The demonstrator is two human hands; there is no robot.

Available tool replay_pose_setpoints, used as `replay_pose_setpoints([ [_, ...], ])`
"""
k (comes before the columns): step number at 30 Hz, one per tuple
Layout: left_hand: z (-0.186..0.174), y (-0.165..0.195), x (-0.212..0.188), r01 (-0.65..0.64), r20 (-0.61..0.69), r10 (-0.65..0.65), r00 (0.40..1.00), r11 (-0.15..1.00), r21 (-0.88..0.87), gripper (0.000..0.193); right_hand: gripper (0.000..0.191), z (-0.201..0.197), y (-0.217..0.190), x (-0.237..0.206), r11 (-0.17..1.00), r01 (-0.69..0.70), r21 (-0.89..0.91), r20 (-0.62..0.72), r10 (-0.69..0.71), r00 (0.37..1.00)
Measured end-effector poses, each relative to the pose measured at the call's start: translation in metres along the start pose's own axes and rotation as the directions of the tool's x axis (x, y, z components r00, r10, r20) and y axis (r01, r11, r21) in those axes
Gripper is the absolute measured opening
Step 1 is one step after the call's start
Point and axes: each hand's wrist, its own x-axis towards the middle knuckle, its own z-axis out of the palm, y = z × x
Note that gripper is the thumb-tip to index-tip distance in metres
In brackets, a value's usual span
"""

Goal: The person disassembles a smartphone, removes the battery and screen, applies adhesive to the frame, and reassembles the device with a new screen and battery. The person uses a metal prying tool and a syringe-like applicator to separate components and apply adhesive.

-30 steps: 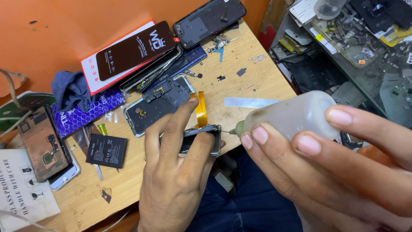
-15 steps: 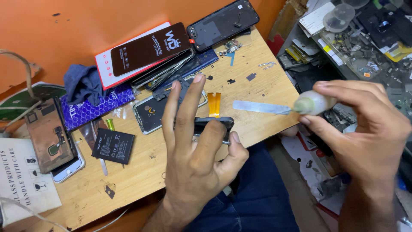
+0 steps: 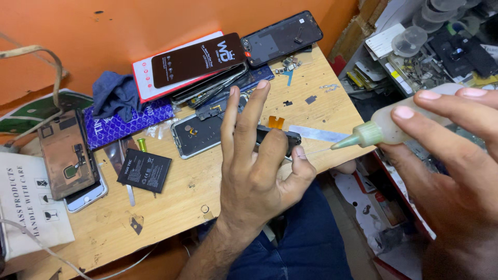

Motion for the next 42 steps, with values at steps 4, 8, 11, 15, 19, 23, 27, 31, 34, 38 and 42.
replay_pose_setpoints([
  [4, 0.005, -0.002, -0.006, -0.006, -0.071, 0.009, 0.997, 0.999, 0.034, 0.019, 0.056, -0.006, -0.001, 0.006, 0.998, -0.051, 0.035, 0.037, 0.05, 0.998],
  [8, 0.01, -0.009, -0.009, -0.043, -0.071, 0.046, 0.996, 0.998, 0.038, 0.022, 0.057, -0.005, -0.006, 0.013, 0.993, -0.082, 0.083, 0.045, 0.078, 0.996],
  [11, 0.002, -0.012, -0.011, -0.033, -0.063, 0.029, 0.998, 0.997, -0.064, 0.019, 0.056, -0.004, -0.006, 0.019, 0.986, -0.093, 0.142, 0.052, 0.087, 0.995],
  [15, -0.015, -0.015, -0.004, -0.086, -0.054, 0.081, 0.995, 0.991, -0.101, 0.018, 0.056, -0.001, -0.004, 0.022, 0.98, -0.1, 0.174, 0.062, 0.09, 0.994],
  [19, -0.029, -0.017, 0.006, 0.046, 0.114, -0.017, 0.993, 0.965, -0.257, 0.018, 0.055, 0.004, -0.002, 0.018, 0.969, -0.115, 0.221, 0.045, 0.108, 0.993],
  [23, -0.039, -0.018, 0.008, -0.042, 0.151, 0.083, 0.985, 0.965, -0.26, 0.02, 0.054, 0.003, 0.004, 0.013, 0.968, -0.117, 0.22, 0.077, 0.102, 0.992],
  [27, -0.05, -0.013, 0.009, 0.035, 0.295, 0.038, 0.955, 0.971, -0.237, 0.02, 0.055, 0.005, 0.009, 0.012, 0.972, -0.105, 0.211, 0.075, 0.091, 0.993],
  [31, -0.065, -0.007, 0.013, 0.082, 0.414, 0.005, 0.91, 0.978, -0.194, 0.024, 0.056, 0.002, 0.012, 0.016, 0.979, -0.068, 0.194, 0.053, 0.059, 0.997],
  [34, -0.073, 0.0, 0.013, 0.128, 0.498, -0.065, 0.865, 0.987, -0.094, 0.028, 0.056, -0.003, 0.012, 0.021, 0.99, -0.022, 0.139, 0.051, 0.015, 0.999],
  [38, -0.073, 0.008, 0.01, 0.091, 0.49, -0.082, 0.868, 0.996, 0.006, 0.029, 0.054, -0.007, 0.016, 0.033, 0.992, 0.119, 0.03, 0.045, -0.12, 0.992],
  [42, -0.074, 0.016, 0.003, 0.01, 0.486, -0.07, 0.871, 0.992, 0.125, 0.032, 0.047, -0.011, 0.018, 0.042, 0.969, 0.234, -0.081, 0.055, -0.23, 0.972],
])
